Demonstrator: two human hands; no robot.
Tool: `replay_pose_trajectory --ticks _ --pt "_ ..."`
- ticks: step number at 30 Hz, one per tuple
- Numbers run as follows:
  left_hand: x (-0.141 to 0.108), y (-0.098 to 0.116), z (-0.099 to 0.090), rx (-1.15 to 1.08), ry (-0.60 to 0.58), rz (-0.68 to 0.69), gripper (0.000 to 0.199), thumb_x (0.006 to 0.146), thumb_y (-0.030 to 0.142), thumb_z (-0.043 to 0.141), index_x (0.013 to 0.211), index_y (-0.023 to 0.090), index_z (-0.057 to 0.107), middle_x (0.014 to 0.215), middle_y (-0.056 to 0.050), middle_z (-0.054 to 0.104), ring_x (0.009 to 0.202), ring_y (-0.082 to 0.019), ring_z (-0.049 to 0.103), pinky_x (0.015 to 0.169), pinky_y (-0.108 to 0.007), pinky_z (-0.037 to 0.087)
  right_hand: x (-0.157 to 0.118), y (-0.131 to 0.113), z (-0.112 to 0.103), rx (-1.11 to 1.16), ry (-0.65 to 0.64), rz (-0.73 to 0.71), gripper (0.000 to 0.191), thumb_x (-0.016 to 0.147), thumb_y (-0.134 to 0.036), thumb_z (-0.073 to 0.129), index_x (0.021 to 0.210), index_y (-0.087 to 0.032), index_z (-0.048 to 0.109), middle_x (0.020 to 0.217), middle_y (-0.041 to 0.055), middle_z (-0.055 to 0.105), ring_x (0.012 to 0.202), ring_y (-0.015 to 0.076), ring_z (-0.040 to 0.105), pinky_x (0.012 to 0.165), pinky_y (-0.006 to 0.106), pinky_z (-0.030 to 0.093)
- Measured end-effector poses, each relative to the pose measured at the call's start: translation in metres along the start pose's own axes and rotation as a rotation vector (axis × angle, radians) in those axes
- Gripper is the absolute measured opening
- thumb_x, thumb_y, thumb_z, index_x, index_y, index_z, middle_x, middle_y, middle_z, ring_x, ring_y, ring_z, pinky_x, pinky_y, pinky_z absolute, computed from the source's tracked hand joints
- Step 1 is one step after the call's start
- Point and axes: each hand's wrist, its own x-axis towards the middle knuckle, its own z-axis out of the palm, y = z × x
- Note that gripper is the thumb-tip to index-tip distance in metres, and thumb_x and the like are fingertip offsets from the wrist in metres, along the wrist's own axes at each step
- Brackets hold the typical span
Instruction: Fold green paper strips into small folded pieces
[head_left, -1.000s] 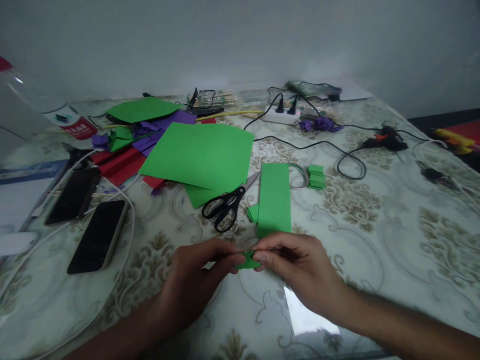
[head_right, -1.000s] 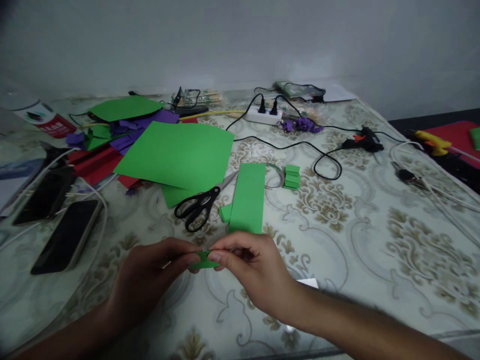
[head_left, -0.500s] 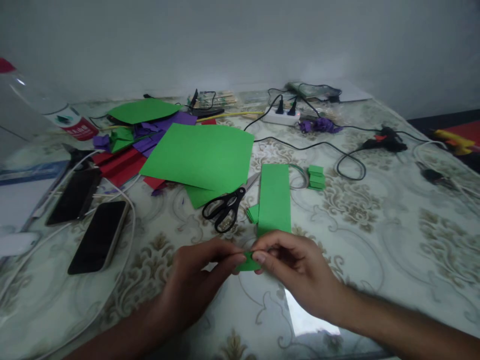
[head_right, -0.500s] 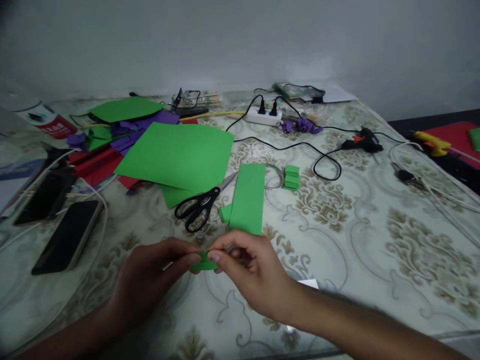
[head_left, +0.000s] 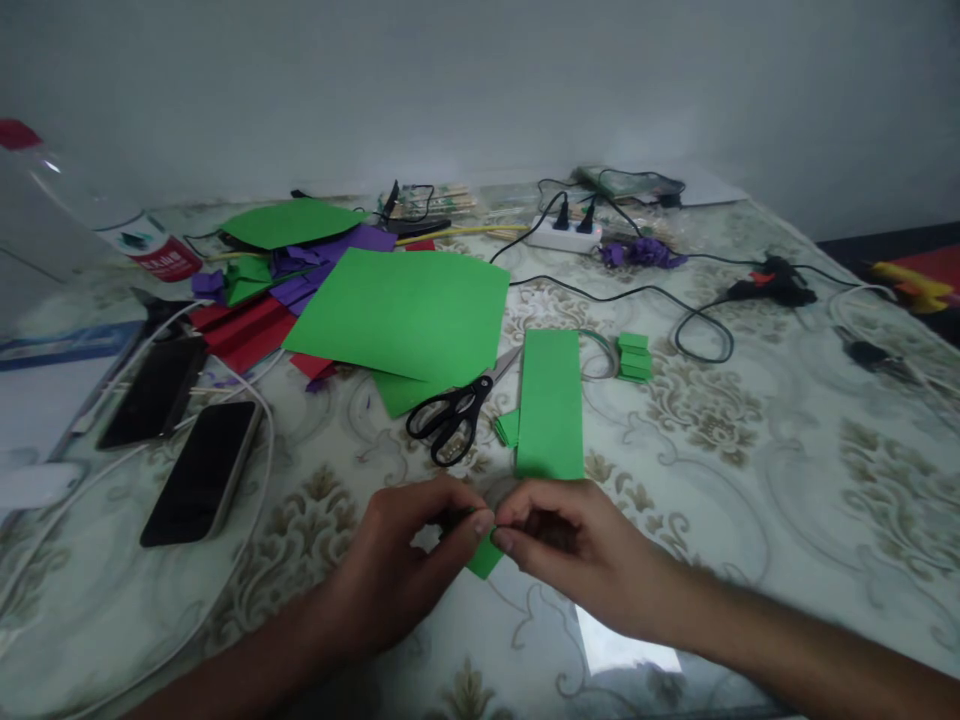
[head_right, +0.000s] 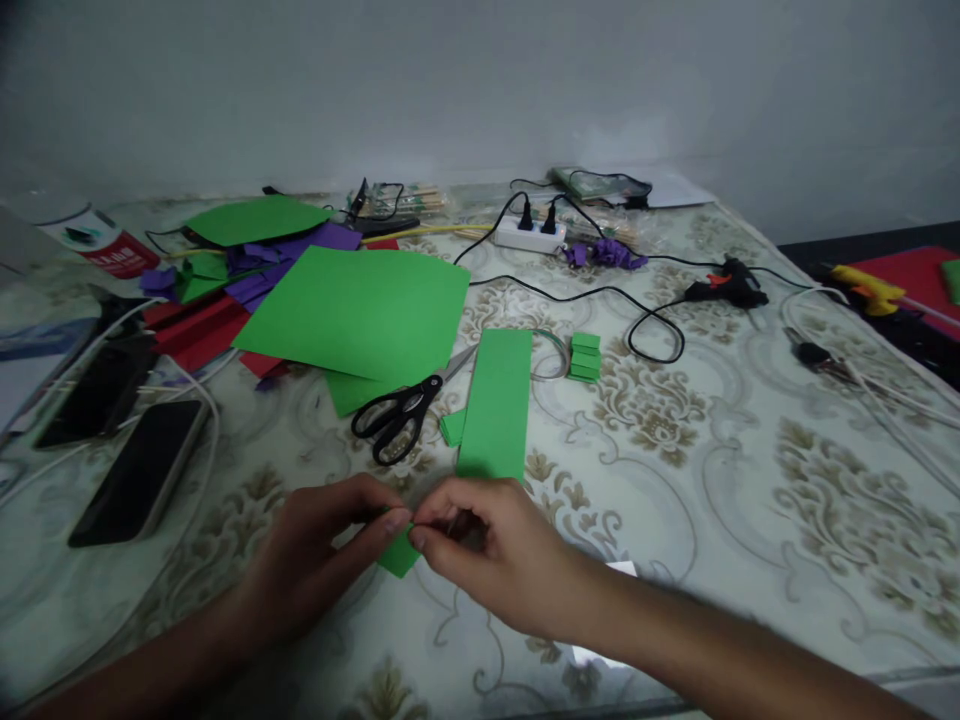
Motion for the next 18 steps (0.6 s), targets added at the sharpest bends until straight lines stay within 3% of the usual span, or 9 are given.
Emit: replay_pose_trajectory --ticks 3,7,14,18 --pt "0.0004 -0.0017 0.0004 -0.097 0.016 -0.07 0.008 0.098 0.026 0.063 0.097 0.022 0.07 0.081 0.001 0.075 0.071 -0.013 0.07 0.066 -0.02 0.054 0.0024 0.0028 0.0012 0.191 0.047 0.053 0.017 0.096 -0.032 0.07 0.091 -0.016 0.068 0.073 -0.0013 0.065 0.066 0.0108 0.062 0.062 0.022 0.048" --pt "0.0008 -0.0052 0.0029 -0.234 0.024 -0.162 0.028 0.094 0.031 0.069 0.119 0.024 0.057 0.085 0.001 0.072 0.076 -0.015 0.07 0.067 -0.023 0.056 0.0061 0.0028 -0.0001 0.364 0.112 0.072 0.021 0.094 -0.036 0.076 0.092 -0.016 0.067 0.075 -0.0007 0.071 0.07 0.0103 0.071 0.07 0.022 0.057" --pt "0.0004 -0.0062 0.0082 -0.278 0.188 -0.224 0.029 0.085 0.023 0.075 0.1 0.024 0.049 0.073 0.006 0.067 0.067 -0.013 0.069 0.06 -0.02 0.054 0.0063 0.0028 0.003 0.534 0.18 0.039 0.031 0.084 -0.03 0.088 0.094 -0.02 0.061 0.081 -0.0048 0.07 0.077 0.0085 0.073 0.073 0.021 0.063" --pt "0.0026 -0.0058 0.008 -0.244 0.253 -0.166 0.025 0.083 0.02 0.077 0.092 0.023 0.054 0.076 0.007 0.067 0.069 -0.011 0.07 0.064 -0.019 0.058 0.006 0.0043 0.0037 0.536 0.191 0.01 0.031 0.082 -0.027 0.09 0.098 -0.021 0.064 0.087 -0.0032 0.072 0.081 0.0086 0.074 0.075 0.02 0.063"
